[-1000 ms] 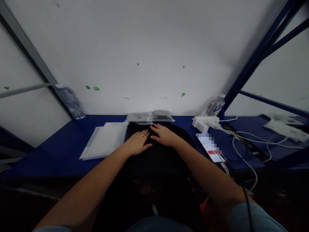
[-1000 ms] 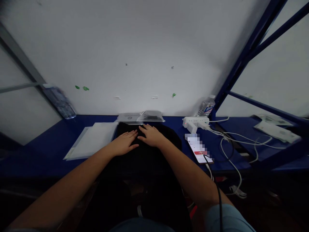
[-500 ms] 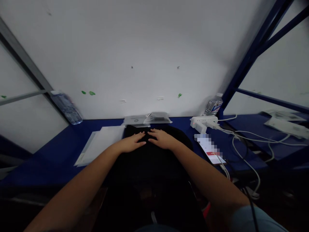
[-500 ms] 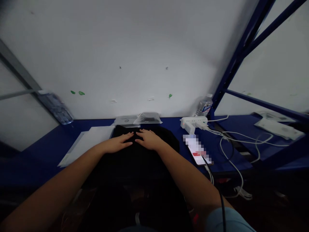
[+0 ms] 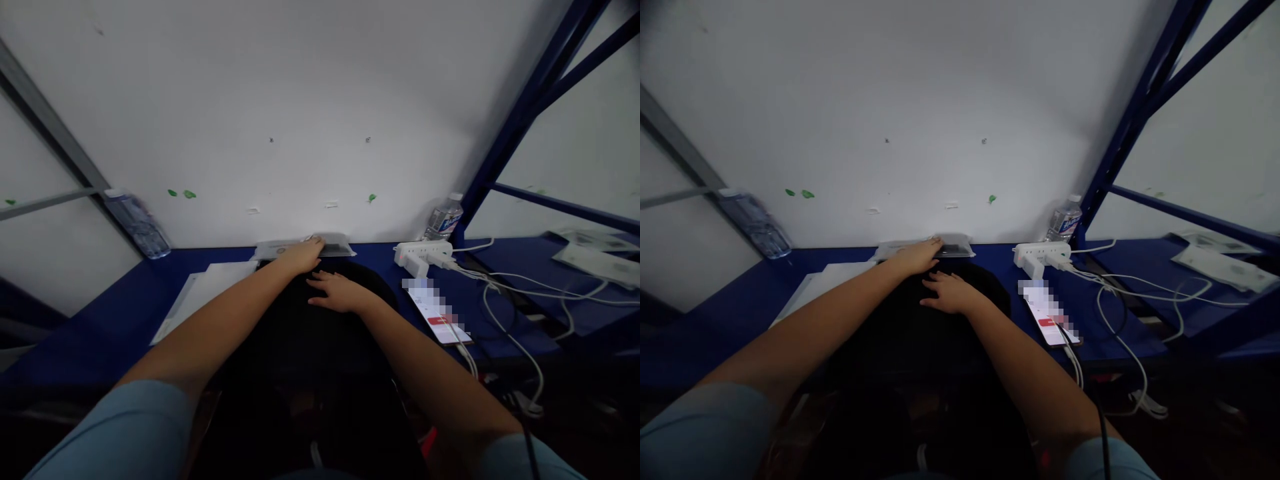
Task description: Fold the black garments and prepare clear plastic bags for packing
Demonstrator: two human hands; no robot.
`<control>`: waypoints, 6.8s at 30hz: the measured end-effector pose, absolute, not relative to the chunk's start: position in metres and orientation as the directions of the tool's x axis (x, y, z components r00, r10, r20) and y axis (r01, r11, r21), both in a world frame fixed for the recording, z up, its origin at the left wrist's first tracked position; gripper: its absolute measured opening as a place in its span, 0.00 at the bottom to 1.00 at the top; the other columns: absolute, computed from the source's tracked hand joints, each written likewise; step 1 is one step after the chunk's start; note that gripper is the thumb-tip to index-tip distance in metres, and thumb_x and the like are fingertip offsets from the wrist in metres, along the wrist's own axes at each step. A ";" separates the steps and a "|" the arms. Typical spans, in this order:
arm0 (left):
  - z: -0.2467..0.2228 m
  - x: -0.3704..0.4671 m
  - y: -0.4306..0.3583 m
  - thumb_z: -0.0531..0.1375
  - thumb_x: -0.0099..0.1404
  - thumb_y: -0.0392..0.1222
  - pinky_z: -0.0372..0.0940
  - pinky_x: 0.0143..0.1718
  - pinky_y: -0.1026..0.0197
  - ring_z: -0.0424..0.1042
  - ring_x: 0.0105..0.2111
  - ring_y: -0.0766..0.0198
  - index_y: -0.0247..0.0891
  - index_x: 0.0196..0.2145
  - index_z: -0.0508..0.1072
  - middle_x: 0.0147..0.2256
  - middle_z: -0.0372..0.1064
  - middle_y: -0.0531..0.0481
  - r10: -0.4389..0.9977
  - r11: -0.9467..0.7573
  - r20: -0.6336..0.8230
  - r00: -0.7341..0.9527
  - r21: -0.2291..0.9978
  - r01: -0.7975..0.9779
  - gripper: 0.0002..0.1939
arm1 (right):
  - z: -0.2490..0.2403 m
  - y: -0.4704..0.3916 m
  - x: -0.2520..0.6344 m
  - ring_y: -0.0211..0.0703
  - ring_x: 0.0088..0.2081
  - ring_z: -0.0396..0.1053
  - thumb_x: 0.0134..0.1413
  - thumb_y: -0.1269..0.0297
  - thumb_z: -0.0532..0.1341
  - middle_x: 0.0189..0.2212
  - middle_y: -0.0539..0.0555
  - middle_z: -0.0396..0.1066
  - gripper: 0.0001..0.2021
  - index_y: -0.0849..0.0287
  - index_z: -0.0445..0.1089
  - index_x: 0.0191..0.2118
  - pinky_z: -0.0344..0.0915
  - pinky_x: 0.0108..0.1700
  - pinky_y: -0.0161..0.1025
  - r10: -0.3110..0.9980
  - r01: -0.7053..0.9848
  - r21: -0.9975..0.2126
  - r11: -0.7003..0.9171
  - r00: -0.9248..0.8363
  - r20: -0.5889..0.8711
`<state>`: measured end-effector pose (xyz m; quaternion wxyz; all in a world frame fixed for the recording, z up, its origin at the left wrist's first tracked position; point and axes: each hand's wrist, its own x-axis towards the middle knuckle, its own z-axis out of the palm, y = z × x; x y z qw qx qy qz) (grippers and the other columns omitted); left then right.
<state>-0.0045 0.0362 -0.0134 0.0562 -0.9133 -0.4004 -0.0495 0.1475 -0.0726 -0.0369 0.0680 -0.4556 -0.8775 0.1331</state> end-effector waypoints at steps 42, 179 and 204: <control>-0.019 -0.086 -0.027 0.46 0.65 0.23 0.59 0.64 0.49 0.61 0.64 0.51 0.32 0.64 0.60 0.65 0.58 0.37 0.727 -0.637 0.311 0.612 -0.026 0.771 0.30 | -0.030 -0.054 0.180 0.40 0.30 0.68 0.53 0.68 0.64 0.30 0.49 0.71 0.10 0.54 0.65 0.41 0.60 0.32 0.36 0.906 0.746 -0.526 0.408 -0.260 0.334; -0.026 -0.058 -0.043 0.52 0.75 0.45 0.64 0.61 0.52 0.68 0.60 0.59 0.41 0.59 0.70 0.60 0.68 0.46 0.248 -0.906 0.538 0.806 -0.164 0.389 0.19 | -0.042 -0.051 0.150 0.58 0.51 0.68 0.56 0.68 0.63 0.47 0.66 0.73 0.17 0.65 0.72 0.51 0.64 0.54 0.54 0.743 0.827 -0.059 0.559 -0.468 0.479; -0.013 -0.084 -0.031 0.50 0.64 0.25 0.67 0.55 0.53 0.70 0.57 0.51 0.38 0.71 0.51 0.62 0.64 0.40 0.821 -0.535 0.252 0.512 0.027 0.844 0.38 | -0.030 -0.057 0.171 0.52 0.54 0.70 0.38 0.84 0.57 0.51 0.56 0.74 0.32 0.54 0.75 0.51 0.66 0.57 0.50 0.692 0.651 -0.379 0.658 -0.325 0.644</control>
